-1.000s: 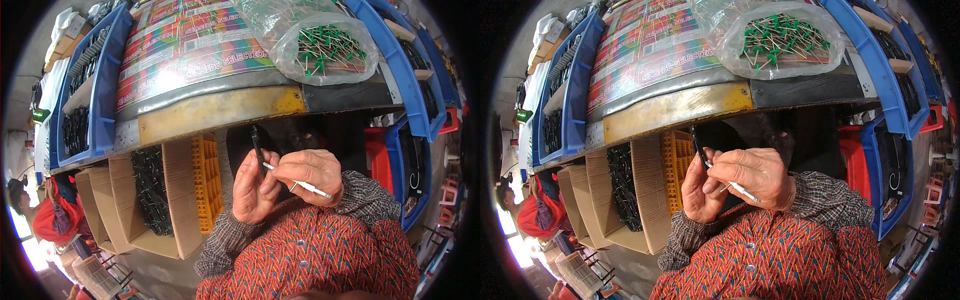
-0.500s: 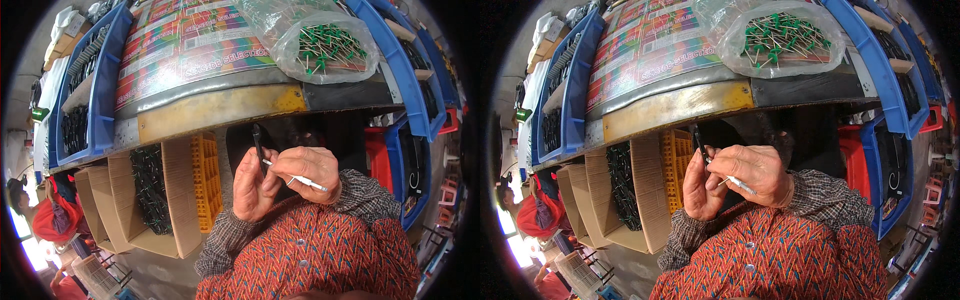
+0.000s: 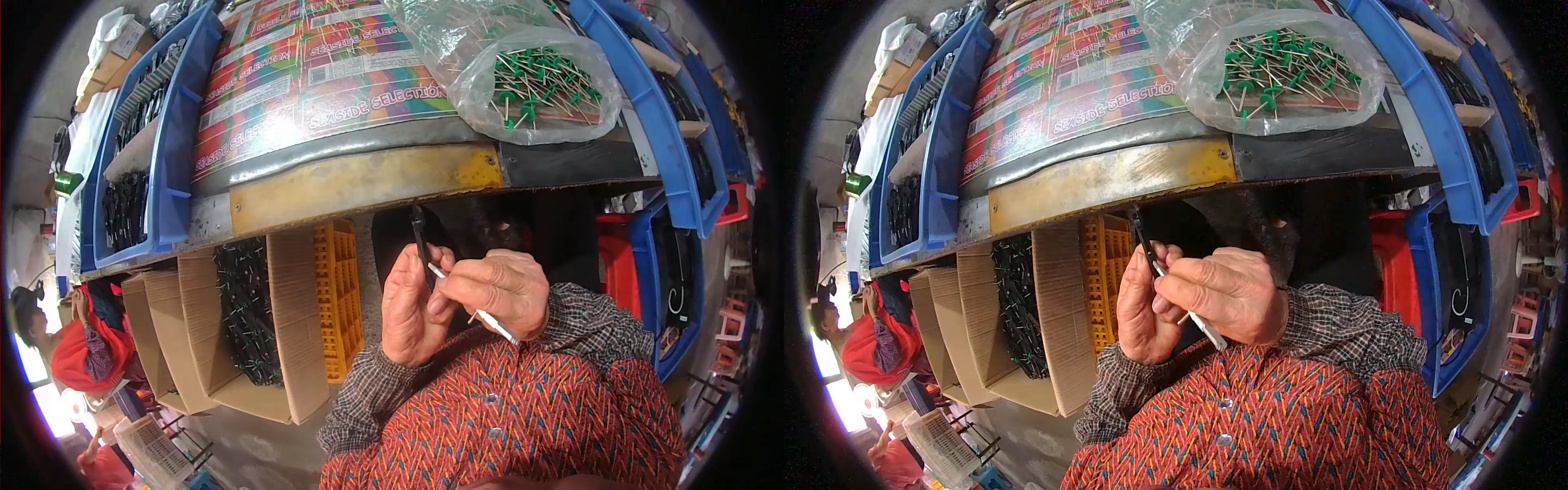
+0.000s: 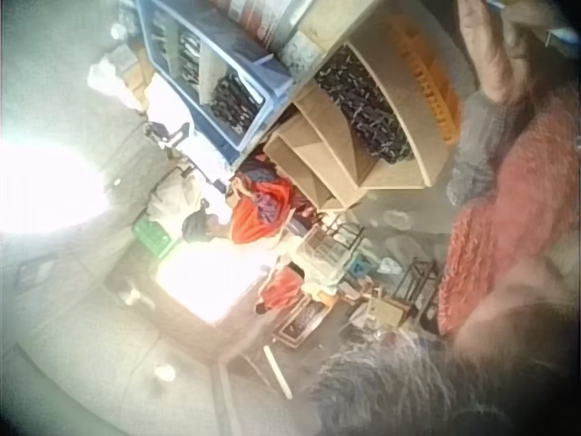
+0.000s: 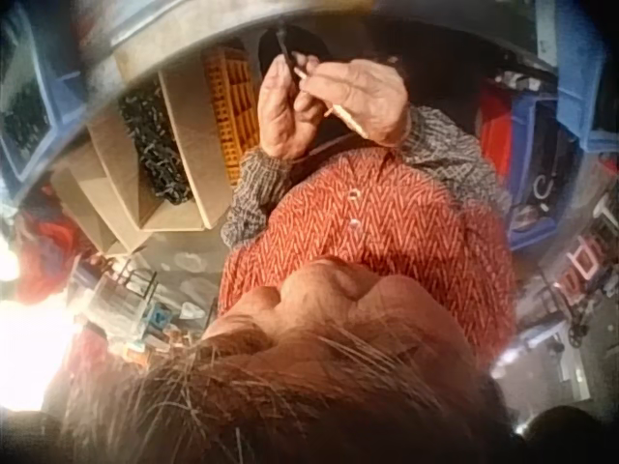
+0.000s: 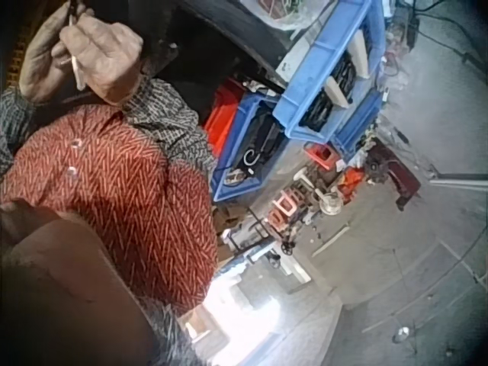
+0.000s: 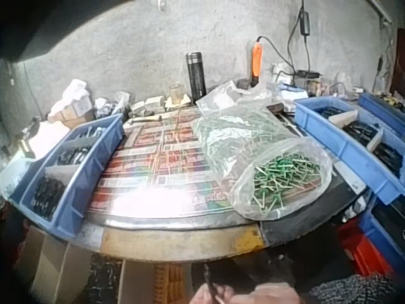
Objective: The person assembles components by picking up black plastic pieces and pressing small green-capped pins into them by hand.
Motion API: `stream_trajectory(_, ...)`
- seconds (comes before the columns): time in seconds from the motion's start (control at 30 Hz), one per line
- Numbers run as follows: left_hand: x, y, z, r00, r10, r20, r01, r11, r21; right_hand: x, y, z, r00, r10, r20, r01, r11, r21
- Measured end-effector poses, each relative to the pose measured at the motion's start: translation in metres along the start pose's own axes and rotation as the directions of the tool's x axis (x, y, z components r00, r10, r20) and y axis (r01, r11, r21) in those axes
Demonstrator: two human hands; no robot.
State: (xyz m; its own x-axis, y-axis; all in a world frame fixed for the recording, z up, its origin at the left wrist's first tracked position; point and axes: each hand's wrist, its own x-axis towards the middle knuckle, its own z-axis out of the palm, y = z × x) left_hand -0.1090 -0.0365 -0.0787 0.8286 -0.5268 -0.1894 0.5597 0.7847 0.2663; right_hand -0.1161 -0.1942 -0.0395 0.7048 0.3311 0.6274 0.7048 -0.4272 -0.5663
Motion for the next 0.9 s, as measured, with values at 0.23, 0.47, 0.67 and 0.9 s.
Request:
stream_trajectory(0.23, -0.002, -0.001, -0.001, 0.999, -0.035, -0.028, 0.032, 0.994, -0.103, -0.007, 0.001, 0.009, 0.994, -0.111, -0.003, 0.109, 0.986, -0.124)
stream_trajectory(0.47, -0.001, -0.002, -0.001, 0.997, 0.012, -0.073, -0.012, 1.0, -0.002, -0.005, 0.001, 0.011, 0.996, -0.083, -0.023, 0.08, 0.993, -0.092)
stream_trajectory(0.67, 0.0, 0.001, -0.008, 0.998, 0.045, -0.036, -0.04, 0.99, 0.135, 0.002, 0.009, 0.004, 0.987, 0.152, -0.05, -0.145, 0.981, 0.128)
stream_trajectory(0.9, 0.004, 0.014, -0.01, 0.997, 0.078, 0.003, -0.07, 0.881, 0.467, 0.01, 0.011, -0.013, 0.945, 0.319, 0.069, -0.325, 0.901, 0.287)
